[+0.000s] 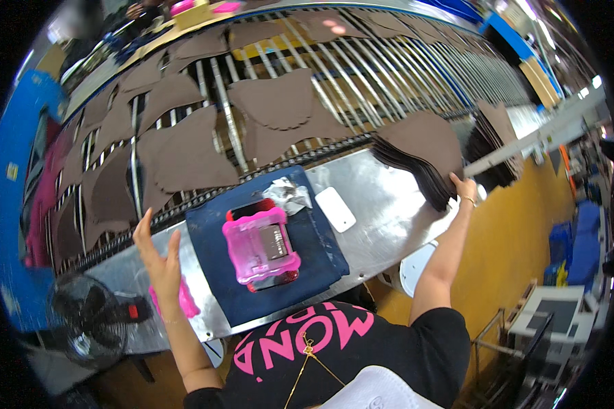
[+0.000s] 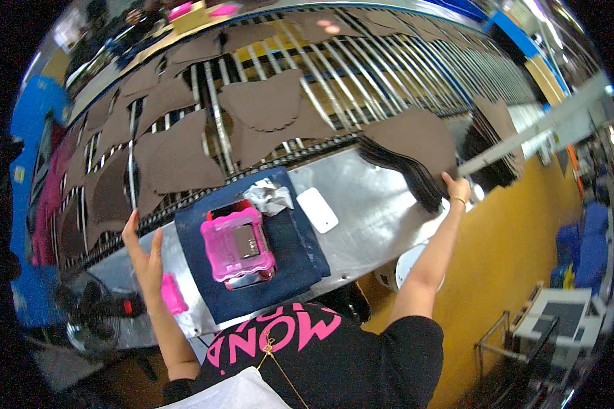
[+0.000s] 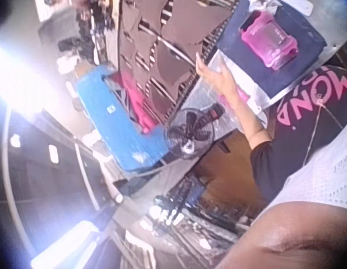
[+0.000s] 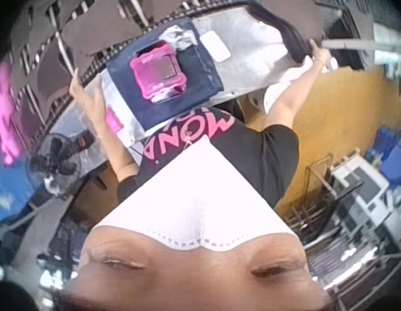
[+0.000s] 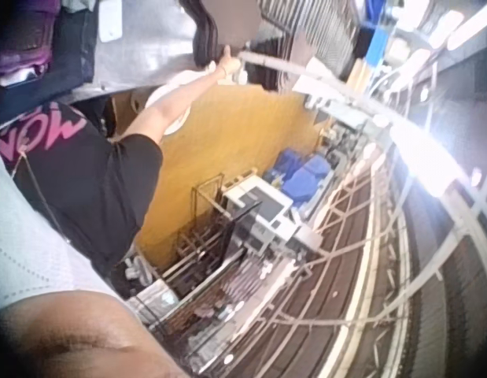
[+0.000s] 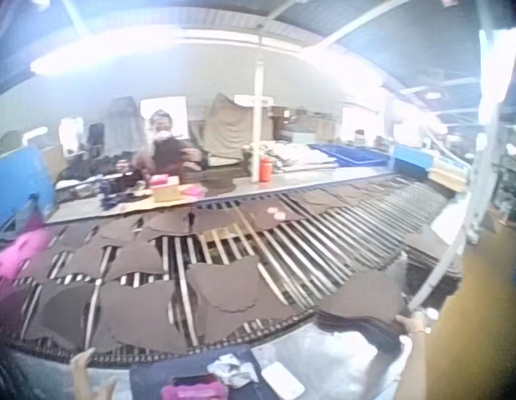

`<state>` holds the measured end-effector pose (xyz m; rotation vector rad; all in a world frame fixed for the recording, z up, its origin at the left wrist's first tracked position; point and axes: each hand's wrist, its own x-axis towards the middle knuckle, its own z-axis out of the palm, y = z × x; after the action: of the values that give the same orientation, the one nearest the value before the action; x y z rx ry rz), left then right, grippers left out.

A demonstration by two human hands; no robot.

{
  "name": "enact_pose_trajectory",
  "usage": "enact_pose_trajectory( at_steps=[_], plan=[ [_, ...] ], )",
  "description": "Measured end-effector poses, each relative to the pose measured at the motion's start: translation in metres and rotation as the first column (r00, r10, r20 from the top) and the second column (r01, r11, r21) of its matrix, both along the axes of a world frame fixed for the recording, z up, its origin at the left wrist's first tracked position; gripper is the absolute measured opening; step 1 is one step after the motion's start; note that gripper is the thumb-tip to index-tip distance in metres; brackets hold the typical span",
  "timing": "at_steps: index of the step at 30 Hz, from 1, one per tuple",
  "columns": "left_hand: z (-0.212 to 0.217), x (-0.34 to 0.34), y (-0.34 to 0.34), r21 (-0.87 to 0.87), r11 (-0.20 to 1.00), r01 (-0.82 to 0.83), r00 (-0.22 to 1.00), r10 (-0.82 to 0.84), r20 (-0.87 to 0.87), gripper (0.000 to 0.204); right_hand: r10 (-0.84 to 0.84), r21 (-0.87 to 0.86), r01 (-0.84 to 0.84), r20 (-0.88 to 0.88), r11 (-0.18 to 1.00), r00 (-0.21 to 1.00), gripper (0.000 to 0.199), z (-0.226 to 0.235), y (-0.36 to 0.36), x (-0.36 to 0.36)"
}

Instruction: The person repeatedly picks up brown fabric pieces from a conveyor belt and stacks them on a table. The person handles each piece individually, aligning them into a growing pile.

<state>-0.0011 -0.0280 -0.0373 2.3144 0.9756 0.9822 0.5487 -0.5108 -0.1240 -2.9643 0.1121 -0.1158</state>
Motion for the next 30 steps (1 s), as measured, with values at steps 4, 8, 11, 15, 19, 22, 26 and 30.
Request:
enact_pose_trajectory(
  at_steps=[4, 8, 11, 15, 19, 22, 26, 30],
  plan=[
    [0.012, 0.005, -0.005, 0.041, 0.999, 0.009, 1.0, -0.008, -0.019, 0.056, 0.004, 0.261, -0.002, -0.008, 0.965, 1.0, 0.033, 0.048, 0.043, -0.042],
    [0.022, 0.017, -0.007, 0.054, 0.998, 0.044, 0.999, -0.046, 0.026, 0.057, 0.322, 0.157, -0.387, 0.328, 0.909, 0.888, 0.032, 0.105, 0.1, -0.085],
    [0.032, 0.037, -0.012, 0.032, 0.991, 0.133, 0.988, -0.135, 0.074, 0.059, 0.379, 0.479, -0.504, 0.337, 0.719, 0.862, 0.039, 0.163, 0.149, -0.143],
    [0.042, 0.059, -0.022, -0.122, 0.961, 0.249, 0.947, -0.215, 0.238, 0.062, 0.468, 0.811, -0.54, 0.396, 0.226, 0.79, 0.03, 0.17, 0.216, -0.199],
    [0.041, 0.046, -0.009, -0.503, 0.743, 0.442, 0.859, -0.189, 0.475, 0.046, 0.677, 0.819, -0.556, 0.489, -0.14, 0.55, 0.02, 0.134, 0.264, -0.248],
    [0.05, 0.004, 0.003, -0.541, 0.747, 0.386, 0.859, -0.078, 0.506, 0.018, 0.744, 0.89, -0.382, 0.429, -0.25, 0.512, 0.019, 0.128, 0.293, -0.295],
    [0.066, -0.055, 0.005, -0.327, 0.941, 0.09, 0.898, 0.065, 0.435, 0.018, 0.847, 0.738, -0.651, 0.45, -0.175, 0.282, 0.021, 0.102, 0.31, -0.316],
    [0.066, -0.084, 0.008, -0.192, 0.981, -0.004, 0.947, 0.065, 0.314, 0.018, 0.834, 0.542, -0.805, 0.54, -0.241, 0.114, 0.015, 0.098, 0.313, -0.326]
  ],
)
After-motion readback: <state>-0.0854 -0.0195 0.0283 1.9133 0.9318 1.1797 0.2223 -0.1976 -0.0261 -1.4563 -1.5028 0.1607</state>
